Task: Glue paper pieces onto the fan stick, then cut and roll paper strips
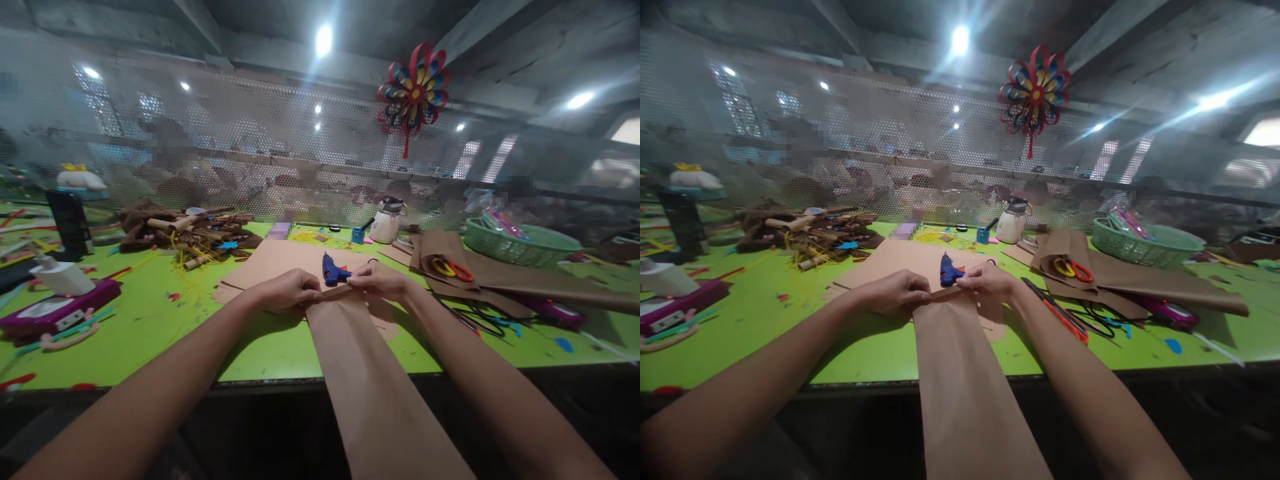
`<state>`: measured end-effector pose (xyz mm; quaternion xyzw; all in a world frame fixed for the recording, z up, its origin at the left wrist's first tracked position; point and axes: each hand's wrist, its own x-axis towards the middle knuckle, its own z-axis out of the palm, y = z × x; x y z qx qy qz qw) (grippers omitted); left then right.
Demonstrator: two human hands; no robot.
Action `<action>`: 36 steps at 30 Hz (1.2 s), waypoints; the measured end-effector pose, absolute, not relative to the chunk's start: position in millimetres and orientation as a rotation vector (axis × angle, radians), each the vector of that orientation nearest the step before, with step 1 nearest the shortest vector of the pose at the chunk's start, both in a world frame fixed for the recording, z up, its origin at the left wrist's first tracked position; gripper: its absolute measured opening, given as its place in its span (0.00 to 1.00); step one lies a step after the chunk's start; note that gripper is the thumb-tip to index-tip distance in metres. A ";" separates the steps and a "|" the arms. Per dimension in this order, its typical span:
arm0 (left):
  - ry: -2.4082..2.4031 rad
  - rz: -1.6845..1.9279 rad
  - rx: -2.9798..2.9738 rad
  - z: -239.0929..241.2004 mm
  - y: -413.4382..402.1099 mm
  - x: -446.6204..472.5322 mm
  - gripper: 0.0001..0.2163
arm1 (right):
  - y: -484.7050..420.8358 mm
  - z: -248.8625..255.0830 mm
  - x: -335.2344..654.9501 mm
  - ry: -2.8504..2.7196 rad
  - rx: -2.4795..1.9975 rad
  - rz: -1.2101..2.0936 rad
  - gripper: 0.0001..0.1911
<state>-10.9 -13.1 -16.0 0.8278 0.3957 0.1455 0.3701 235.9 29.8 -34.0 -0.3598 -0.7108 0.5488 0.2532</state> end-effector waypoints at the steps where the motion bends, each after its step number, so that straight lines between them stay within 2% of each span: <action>1: 1.004 0.388 2.119 -16.6 -13.2 -11.0 0.13 | 30.0 -32.8 237.8 -1.936 -0.969 1.504 0.19; 11: 0.928 0.470 2.195 -12.2 -3.4 -19.3 0.11 | 25.0 -24.0 236.4 -1.741 -0.859 1.455 0.16; 15: 0.815 0.592 2.040 -6.5 -4.6 -22.4 0.13 | 15.9 -18.5 228.5 -1.499 -0.672 1.530 0.20; 18: 0.739 0.629 1.919 -8.0 -8.1 -17.9 0.13 | 10.4 -20.5 217.8 -1.581 -0.613 1.587 0.24; 22: 0.636 0.631 1.817 -14.5 -10.9 -8.0 0.13 | 11.7 -29.0 209.2 -1.710 -0.534 1.724 0.17; 26: 0.579 0.581 1.679 -22.8 -12.8 0.0 0.12 | 8.1 -29.4 209.2 -1.727 -0.481 1.714 0.15; 32: 0.690 0.510 1.588 -24.2 -12.3 -0.2 0.15 | 2.1 -26.0 205.1 -1.765 -0.485 1.561 0.15; 36: 0.873 0.737 1.686 -19.2 2.6 -11.1 0.16 | 10.1 -32.1 205.6 -1.736 -0.624 1.611 0.17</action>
